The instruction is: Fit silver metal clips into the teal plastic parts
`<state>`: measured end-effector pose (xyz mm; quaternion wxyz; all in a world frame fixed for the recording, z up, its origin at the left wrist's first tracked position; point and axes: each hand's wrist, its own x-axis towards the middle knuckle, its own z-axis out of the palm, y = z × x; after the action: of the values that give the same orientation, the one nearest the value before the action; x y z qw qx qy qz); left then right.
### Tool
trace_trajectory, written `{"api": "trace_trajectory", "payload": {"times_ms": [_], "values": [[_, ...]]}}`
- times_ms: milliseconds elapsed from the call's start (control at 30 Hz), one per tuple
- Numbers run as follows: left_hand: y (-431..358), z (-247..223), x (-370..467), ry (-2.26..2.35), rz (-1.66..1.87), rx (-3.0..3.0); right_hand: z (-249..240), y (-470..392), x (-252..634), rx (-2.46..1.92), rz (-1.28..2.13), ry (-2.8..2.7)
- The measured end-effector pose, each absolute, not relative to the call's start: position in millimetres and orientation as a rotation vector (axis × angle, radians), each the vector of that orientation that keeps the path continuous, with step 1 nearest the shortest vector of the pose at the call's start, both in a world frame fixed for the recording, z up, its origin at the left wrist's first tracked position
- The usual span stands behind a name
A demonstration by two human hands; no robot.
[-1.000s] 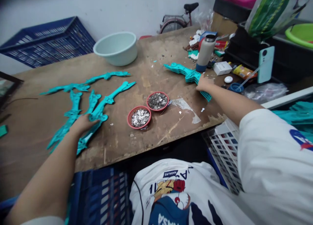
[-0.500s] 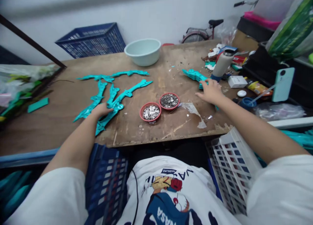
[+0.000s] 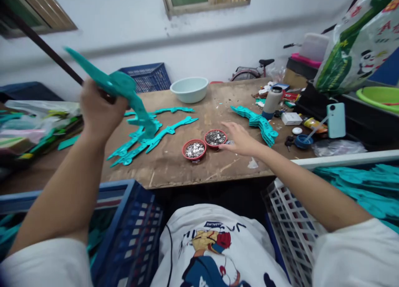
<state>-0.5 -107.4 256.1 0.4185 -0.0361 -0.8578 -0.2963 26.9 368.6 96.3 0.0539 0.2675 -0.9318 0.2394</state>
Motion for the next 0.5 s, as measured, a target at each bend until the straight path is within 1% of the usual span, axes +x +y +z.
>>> {"api": "trace_trajectory", "payload": {"times_ms": [67, 133, 200, 300, 367, 433, 467, 500], "values": [[-70, 270, 17, -1.842, -1.152, -0.201, 112, 327, 35, 0.822, 0.756, -2.696], [-37, 271, 34, -1.647, -1.474, -0.185, 129, 289, 42, 0.783, 0.681, -2.572], [-17, 261, 55, -1.549, -1.747, -0.149, 145, 266, 47, 0.721, 0.613, -2.480], [-16, 224, 102, -1.485, -2.025, -0.105, 161, 266, 49, 0.729, 0.639, -2.462], [-27, 192, 142, -1.661, -2.129, -0.066, 159, 285, 46, 0.837, 0.681, -2.566], [-39, 161, 182, -2.253, -2.224, -0.271, 141, 306, 41, 0.961, 0.670, -2.788], [-42, 149, 199, -2.598, -2.143, -0.557, 128, 315, 38, 1.008, 0.640, -2.913], [-43, 140, 214, -2.885, -1.937, -0.920, 112, 321, 36, 1.053, 0.611, -3.013]]}}
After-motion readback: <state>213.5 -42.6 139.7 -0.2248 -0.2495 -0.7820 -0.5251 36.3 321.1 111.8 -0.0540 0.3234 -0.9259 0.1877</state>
